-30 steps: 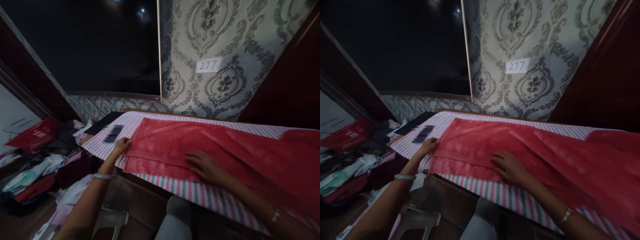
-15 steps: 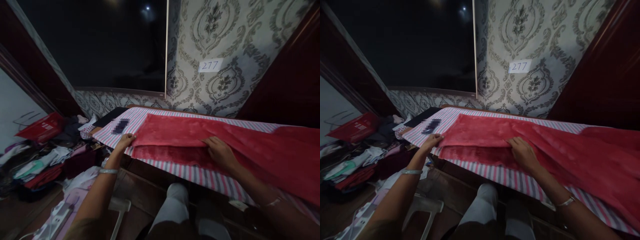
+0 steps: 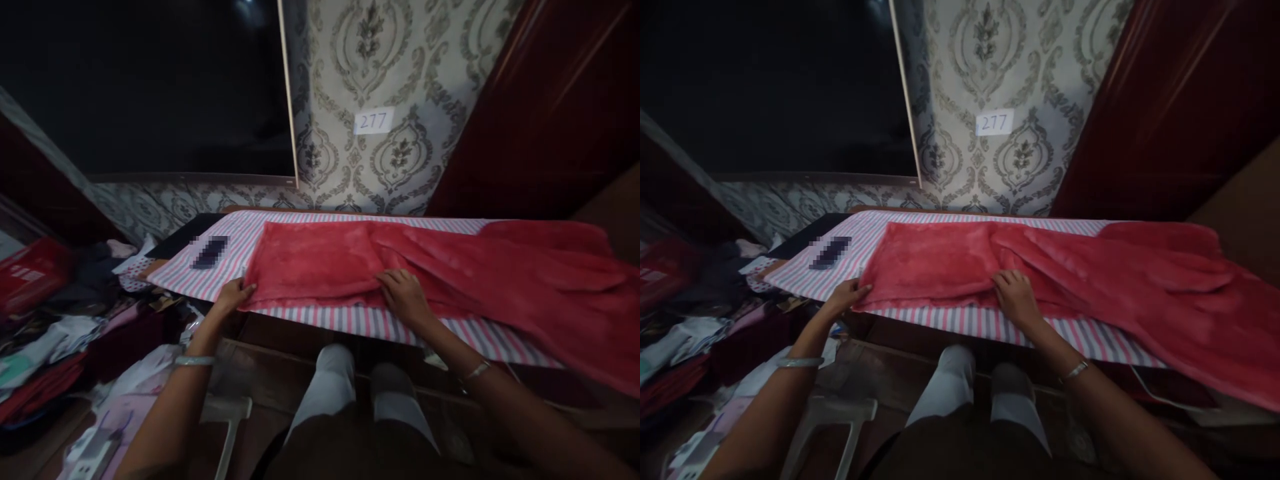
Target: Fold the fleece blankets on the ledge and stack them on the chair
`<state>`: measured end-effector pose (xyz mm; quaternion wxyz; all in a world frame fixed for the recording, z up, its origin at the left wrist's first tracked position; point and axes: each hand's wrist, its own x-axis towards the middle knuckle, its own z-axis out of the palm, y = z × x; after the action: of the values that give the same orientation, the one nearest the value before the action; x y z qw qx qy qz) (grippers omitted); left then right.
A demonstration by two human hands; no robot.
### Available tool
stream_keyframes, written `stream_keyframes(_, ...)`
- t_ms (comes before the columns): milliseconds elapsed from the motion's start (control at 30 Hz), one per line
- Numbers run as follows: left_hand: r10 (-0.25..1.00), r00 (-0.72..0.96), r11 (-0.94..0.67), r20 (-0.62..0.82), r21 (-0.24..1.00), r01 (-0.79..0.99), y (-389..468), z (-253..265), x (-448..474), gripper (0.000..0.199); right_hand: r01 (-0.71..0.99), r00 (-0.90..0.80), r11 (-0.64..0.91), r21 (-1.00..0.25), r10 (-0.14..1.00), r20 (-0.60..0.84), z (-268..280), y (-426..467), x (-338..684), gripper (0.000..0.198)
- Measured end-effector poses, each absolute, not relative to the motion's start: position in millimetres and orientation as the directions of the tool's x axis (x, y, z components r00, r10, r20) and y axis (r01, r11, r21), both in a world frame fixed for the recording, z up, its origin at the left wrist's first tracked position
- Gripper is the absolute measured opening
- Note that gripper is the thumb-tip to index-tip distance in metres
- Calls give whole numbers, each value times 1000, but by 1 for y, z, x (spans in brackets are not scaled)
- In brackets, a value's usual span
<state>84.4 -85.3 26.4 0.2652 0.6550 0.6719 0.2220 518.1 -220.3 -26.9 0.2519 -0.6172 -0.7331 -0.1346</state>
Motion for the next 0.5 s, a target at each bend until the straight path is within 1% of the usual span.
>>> stream_keyframes(67,997,19,40,-80,673,739,-86,28,88,24,986,-40,121,-113,835,548,-27,-224,518,35)
stream_keyframes(133,995,32,46,-95,714,699,-88,28,91,26,984,-1,99,-148,832,555,-29,-226,519,36)
stream_keyframes(233,994,25,71,-109,789,610,-92,30,91,31,948,8,179,-262,811,585,-32,-227,522,36)
stream_keyframes(300,996,-15,78,-84,838,540,-94,35,86,36,913,-8,258,-316,787,617,-34,-226,523,38)
stream_keyframes(400,996,-84,64,-29,891,449,-95,43,74,40,886,-68,336,-321,777,626,-36,-225,522,38)
stream_keyframes(500,992,-103,115,-79,904,411,-96,43,68,37,891,-104,339,-301,799,592,-44,-225,519,39)
